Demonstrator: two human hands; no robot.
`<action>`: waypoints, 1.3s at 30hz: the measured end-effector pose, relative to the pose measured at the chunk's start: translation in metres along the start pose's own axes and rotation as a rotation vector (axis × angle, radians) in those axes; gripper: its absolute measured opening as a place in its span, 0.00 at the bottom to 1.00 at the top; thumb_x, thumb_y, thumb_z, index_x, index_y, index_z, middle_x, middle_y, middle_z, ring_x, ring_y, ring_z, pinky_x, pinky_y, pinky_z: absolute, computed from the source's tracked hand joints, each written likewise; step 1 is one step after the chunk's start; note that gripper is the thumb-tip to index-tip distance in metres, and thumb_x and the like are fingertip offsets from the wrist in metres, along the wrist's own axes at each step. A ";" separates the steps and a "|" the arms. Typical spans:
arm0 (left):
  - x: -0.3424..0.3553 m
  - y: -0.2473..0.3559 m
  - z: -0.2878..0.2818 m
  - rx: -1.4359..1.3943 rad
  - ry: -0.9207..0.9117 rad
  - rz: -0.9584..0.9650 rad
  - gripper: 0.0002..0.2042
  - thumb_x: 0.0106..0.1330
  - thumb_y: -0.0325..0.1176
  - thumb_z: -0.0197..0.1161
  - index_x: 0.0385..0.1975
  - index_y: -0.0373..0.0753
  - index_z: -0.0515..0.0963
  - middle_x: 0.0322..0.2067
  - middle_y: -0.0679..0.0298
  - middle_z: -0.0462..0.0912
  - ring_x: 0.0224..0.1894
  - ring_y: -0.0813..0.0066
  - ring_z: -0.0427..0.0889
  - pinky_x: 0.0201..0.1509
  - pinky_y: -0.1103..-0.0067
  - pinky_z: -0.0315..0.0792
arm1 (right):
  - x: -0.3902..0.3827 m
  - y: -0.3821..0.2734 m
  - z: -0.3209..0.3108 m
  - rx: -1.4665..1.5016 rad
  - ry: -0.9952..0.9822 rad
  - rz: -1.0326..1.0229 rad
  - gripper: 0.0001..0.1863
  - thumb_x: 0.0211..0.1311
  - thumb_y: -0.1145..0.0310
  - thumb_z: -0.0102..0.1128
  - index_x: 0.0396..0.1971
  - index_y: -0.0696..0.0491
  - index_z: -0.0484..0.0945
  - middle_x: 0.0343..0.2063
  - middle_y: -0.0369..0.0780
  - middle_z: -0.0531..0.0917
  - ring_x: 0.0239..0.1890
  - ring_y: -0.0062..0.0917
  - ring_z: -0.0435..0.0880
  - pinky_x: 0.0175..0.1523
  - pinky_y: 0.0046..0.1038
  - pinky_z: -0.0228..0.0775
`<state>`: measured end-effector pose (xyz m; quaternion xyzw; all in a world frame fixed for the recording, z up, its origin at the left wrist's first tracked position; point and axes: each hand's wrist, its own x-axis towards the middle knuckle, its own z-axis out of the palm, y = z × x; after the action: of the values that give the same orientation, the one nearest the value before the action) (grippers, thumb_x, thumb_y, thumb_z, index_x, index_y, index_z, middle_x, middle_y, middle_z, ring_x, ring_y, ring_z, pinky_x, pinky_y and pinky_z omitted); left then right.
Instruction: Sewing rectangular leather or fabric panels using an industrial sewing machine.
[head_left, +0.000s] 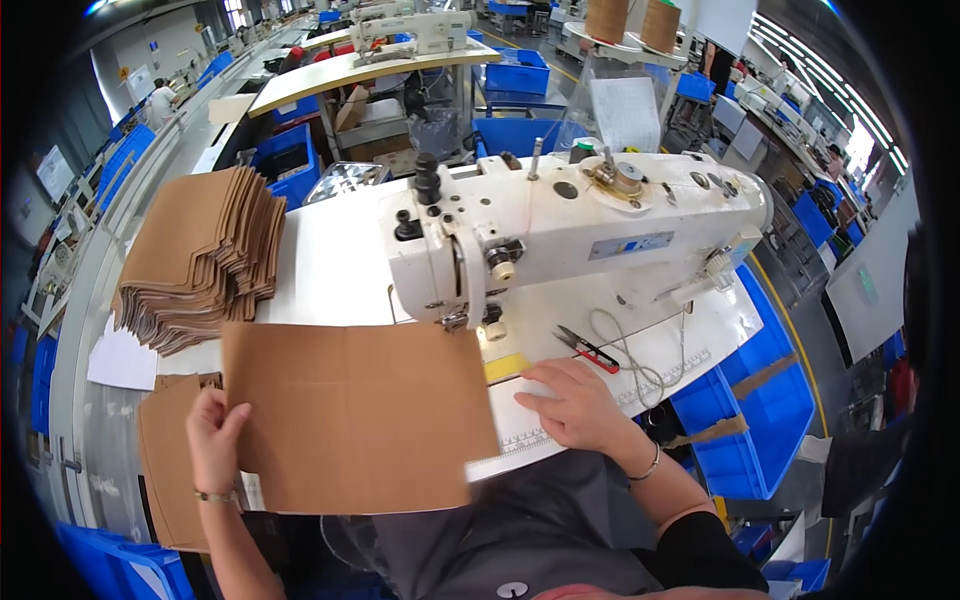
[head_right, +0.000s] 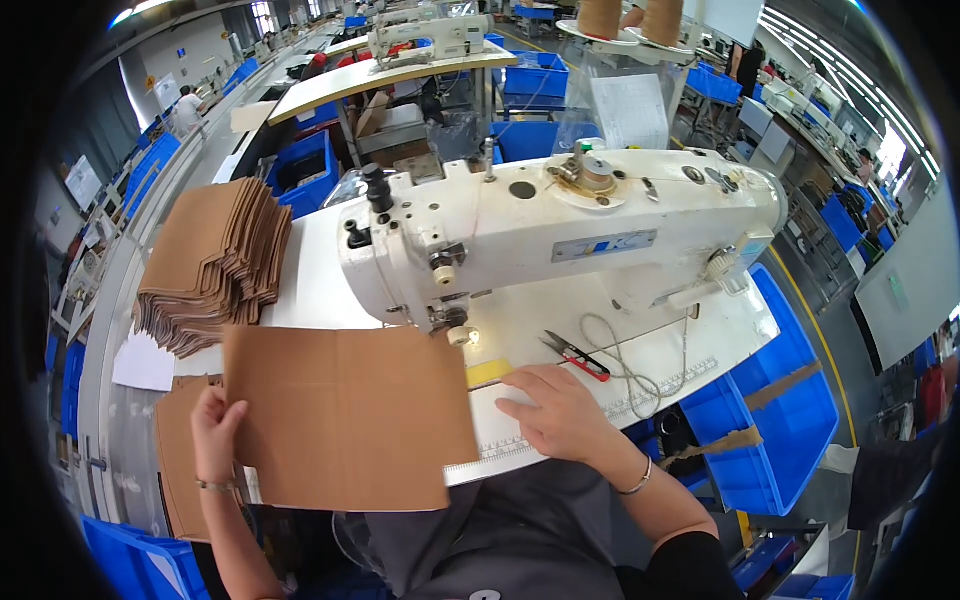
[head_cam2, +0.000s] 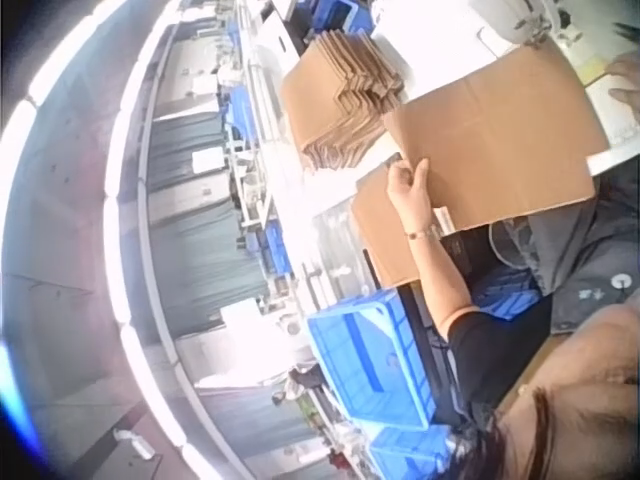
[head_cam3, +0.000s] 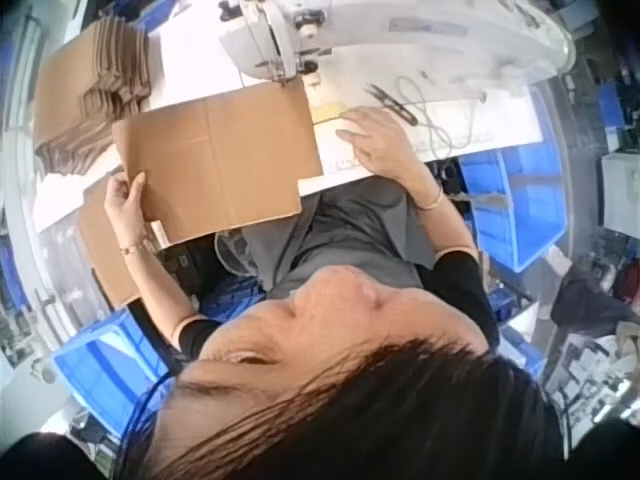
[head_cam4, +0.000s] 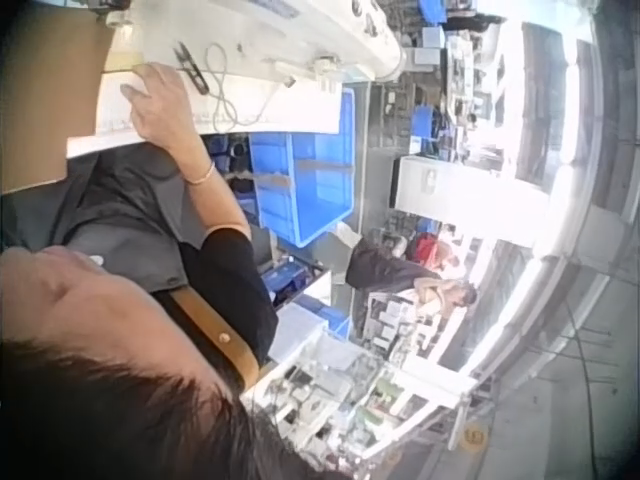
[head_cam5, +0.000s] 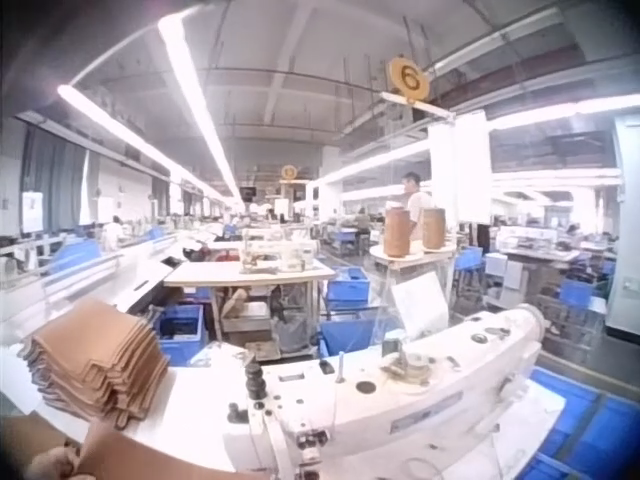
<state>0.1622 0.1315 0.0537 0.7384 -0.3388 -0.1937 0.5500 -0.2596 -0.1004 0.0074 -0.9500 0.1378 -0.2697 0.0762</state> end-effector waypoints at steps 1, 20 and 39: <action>0.000 0.005 -0.021 0.006 0.065 0.089 0.09 0.64 0.20 0.67 0.40 0.35 0.75 0.32 0.70 0.81 0.33 0.83 0.77 0.41 0.83 0.73 | 0.001 0.001 0.003 0.018 0.013 0.005 0.22 0.44 0.75 0.65 0.45 0.49 0.85 0.50 0.43 0.82 0.53 0.40 0.80 0.57 0.41 0.73; -0.012 -0.084 -0.366 0.795 0.385 -0.339 0.22 0.60 0.26 0.71 0.56 0.35 0.78 0.42 0.59 0.89 0.45 0.69 0.88 0.51 0.74 0.79 | 0.006 -0.007 0.007 -0.037 0.029 0.061 0.16 0.47 0.80 0.64 0.40 0.57 0.85 0.53 0.48 0.80 0.54 0.47 0.79 0.59 0.43 0.72; -0.027 -0.008 -0.061 1.143 0.029 -0.046 0.25 0.70 0.39 0.59 0.62 0.31 0.72 0.58 0.44 0.79 0.61 0.48 0.78 0.63 0.63 0.73 | 0.005 -0.007 0.005 -0.034 0.033 0.089 0.18 0.47 0.79 0.63 0.42 0.58 0.84 0.54 0.48 0.79 0.56 0.48 0.78 0.60 0.45 0.70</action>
<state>0.1861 0.1933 0.0633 0.9283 -0.3659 0.0186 0.0637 -0.2516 -0.0953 0.0075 -0.9395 0.1858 -0.2793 0.0698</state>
